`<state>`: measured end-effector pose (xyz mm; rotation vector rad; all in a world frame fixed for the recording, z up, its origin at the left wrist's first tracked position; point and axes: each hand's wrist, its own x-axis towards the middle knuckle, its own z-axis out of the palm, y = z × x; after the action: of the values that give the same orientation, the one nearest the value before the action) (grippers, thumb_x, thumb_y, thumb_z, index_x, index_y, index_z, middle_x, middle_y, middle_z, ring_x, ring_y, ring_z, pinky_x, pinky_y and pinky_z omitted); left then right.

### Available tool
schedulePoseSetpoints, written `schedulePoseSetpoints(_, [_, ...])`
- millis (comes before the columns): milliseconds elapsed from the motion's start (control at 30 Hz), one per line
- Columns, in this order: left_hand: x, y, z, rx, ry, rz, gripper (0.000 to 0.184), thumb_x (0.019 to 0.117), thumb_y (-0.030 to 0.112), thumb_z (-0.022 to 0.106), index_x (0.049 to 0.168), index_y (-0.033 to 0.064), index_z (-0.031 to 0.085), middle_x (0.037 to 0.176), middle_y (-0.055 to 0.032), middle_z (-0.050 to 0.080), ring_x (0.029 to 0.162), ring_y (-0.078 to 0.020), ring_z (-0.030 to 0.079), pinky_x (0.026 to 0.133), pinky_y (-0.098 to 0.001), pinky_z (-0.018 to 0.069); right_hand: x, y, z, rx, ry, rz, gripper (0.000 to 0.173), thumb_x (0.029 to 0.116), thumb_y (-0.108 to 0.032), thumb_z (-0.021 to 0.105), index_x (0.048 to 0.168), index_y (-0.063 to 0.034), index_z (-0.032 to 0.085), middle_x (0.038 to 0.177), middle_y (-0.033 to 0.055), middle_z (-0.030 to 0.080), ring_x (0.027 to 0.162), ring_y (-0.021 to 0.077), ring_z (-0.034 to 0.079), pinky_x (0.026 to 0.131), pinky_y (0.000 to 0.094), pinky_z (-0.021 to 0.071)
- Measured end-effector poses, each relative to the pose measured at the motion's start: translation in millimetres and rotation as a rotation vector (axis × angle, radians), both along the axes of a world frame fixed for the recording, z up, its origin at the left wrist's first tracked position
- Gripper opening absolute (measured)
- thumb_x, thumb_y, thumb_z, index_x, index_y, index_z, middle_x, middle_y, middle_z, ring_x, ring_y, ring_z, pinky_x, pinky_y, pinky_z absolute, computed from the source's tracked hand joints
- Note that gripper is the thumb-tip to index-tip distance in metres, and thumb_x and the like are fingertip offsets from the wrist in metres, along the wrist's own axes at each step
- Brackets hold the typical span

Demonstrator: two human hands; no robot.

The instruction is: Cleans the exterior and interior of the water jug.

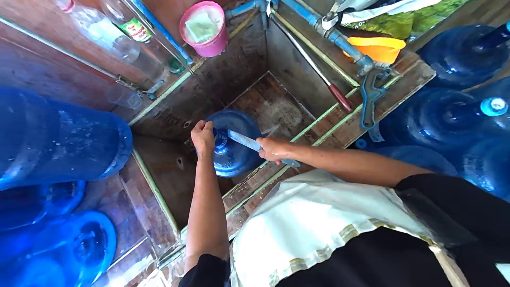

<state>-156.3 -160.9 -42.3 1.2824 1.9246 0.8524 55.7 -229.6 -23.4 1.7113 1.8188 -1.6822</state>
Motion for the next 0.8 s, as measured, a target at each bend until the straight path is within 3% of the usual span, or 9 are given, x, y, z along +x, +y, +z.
schedulePoseSetpoints(133, [1,0,-1,0.010,-0.006,0.020,0.020,0.0976,0.015,0.057,0.082,0.0030,0.063,0.077,-0.0057,0.060,0.073,-0.0159,0.055,0.072,-0.0416,0.0461,5,-4,1,-0.006,0.041,-0.030,0.027,0.1090,-0.018,0.048,0.131,-0.0026,0.051,0.081,0.0127,0.057,0.055,0.0175,0.056,0.054,0.0322,0.0495])
schedulePoseSetpoints(333, [4,-2,-1,0.031,-0.031,0.041,0.022,0.0963,0.014,0.058,0.075,0.0077,0.057,0.069,-0.0002,0.053,0.066,-0.0114,0.050,0.066,-0.0364,0.0436,12,-8,2,-0.118,0.312,-0.240,0.021,0.1084,-0.015,0.051,0.124,0.0002,0.051,0.060,0.0057,0.046,0.040,0.0117,0.046,0.040,0.0244,0.0434])
schedulePoseSetpoints(800, [3,-1,-3,0.042,-0.056,0.034,0.026,0.0955,0.012,0.058,0.070,0.0097,0.053,0.067,0.0010,0.053,0.065,-0.0111,0.050,0.066,-0.0356,0.0428,8,1,6,-0.198,0.333,-0.196,0.020,0.1092,-0.014,0.050,0.124,-0.0004,0.048,0.063,0.0046,0.044,0.042,0.0104,0.046,0.041,0.0228,0.0441])
